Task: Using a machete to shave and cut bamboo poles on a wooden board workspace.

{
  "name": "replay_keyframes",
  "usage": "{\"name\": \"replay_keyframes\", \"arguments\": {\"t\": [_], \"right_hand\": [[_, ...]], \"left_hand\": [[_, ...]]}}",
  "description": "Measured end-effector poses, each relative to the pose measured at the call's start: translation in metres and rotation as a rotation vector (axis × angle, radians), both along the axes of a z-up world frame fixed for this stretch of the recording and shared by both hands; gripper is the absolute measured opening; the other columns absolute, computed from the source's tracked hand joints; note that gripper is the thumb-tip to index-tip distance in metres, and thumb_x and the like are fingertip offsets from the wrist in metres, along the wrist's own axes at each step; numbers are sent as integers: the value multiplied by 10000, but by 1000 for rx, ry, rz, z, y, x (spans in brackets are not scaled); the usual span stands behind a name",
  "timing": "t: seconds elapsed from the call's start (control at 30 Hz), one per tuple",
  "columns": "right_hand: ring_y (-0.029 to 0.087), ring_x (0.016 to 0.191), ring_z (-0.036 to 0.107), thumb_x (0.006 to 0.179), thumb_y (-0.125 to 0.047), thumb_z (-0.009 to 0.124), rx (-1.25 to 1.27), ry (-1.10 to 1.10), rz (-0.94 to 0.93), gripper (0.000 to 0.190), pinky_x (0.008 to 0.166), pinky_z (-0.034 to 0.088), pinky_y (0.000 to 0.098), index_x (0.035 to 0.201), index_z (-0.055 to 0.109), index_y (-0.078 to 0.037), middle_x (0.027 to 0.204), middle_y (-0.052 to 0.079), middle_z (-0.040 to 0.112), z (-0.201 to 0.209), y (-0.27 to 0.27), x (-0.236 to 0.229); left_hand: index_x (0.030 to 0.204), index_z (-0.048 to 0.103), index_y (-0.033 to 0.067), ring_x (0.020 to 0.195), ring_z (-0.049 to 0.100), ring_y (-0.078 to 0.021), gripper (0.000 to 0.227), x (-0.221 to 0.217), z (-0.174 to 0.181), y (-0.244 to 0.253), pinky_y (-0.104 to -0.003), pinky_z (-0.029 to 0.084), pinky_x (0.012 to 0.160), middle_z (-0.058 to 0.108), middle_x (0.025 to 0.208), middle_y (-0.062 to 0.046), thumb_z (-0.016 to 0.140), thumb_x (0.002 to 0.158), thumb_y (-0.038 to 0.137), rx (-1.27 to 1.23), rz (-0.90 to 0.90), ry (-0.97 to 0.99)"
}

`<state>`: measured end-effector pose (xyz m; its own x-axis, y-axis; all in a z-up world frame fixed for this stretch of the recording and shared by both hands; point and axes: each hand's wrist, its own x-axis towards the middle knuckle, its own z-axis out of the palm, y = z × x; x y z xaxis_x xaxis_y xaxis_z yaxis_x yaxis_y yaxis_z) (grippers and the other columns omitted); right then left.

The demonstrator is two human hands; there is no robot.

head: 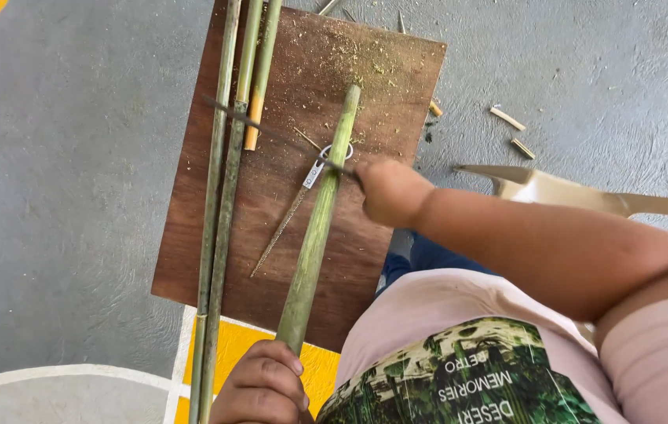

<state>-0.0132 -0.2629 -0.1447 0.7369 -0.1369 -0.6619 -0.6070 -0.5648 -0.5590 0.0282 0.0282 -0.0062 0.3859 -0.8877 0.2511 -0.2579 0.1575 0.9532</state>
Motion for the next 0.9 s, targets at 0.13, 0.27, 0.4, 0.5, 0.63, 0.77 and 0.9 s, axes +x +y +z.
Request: {"name": "replay_keyframes", "arguments": {"t": [0.13, 0.27, 0.4, 0.5, 0.63, 0.77, 0.9], "right_hand": [[370, 869, 704, 850, -81, 637, 5, -356, 176, 227, 806, 565, 481, 1075, 665, -62, 898, 203, 709, 14, 34, -29], [327, 835, 724, 947, -107, 569, 38, 17, -13, 175, 788, 581, 477, 1104, 642, -79, 927, 187, 718, -4, -2, 1], [336, 849, 727, 907, -56, 588, 2, -58, 30, 179, 779, 587, 477, 1079, 634, -40, 943, 198, 709, -3, 12, -10], [342, 881, 717, 903, -107, 622, 18, -129, 116, 155, 798, 576, 479, 1044, 654, -51, 966, 189, 697, 0, 25, -15], [341, 884, 725, 899, -57, 599, 29, 74, -115, 201, 793, 585, 486, 1098, 619, -63, 939, 191, 711, -21, -13, 15], [337, 878, 721, 892, -68, 600, 44, -15, -34, 189, 791, 580, 489, 1072, 658, -75, 927, 177, 711, 1, 21, -9], [359, 871, 723, 906, -111, 618, 25, -213, 70, 181, 815, 575, 479, 1071, 674, -65, 906, 182, 707, -4, 30, -15]], "left_hand": [[653, 563, 124, 655, 721, -133, 297, 13, -15, 11, -408, 577, 847, 628, 641, 23, 623, 936, 194, -112, -68, 42], [658, 544, 114, 671, 672, -141, 313, 1, 5, -8, -416, 579, 869, 581, 649, 16, 633, 942, 211, -149, 85, 38], [652, 541, 119, 667, 714, -154, 303, 6, -16, 9, -423, 593, 833, 620, 643, 5, 619, 933, 200, -182, 42, 45], [646, 544, 117, 662, 716, -158, 299, 14, -9, 5, -422, 588, 818, 624, 641, 3, 631, 922, 195, -196, 1, 37], [648, 520, 109, 681, 720, -155, 325, 8, -10, 4, -412, 601, 854, 621, 661, 0, 614, 949, 188, -199, 32, -6], [640, 559, 121, 644, 694, -135, 291, 9, -18, 19, -386, 552, 844, 669, 670, -18, 598, 924, 171, -36, 1, 102], [644, 427, 183, 544, 571, -62, 350, -15, -81, 98, -341, 550, 815, 478, 580, 60, 612, 933, 118, 86, 455, 2]]}}
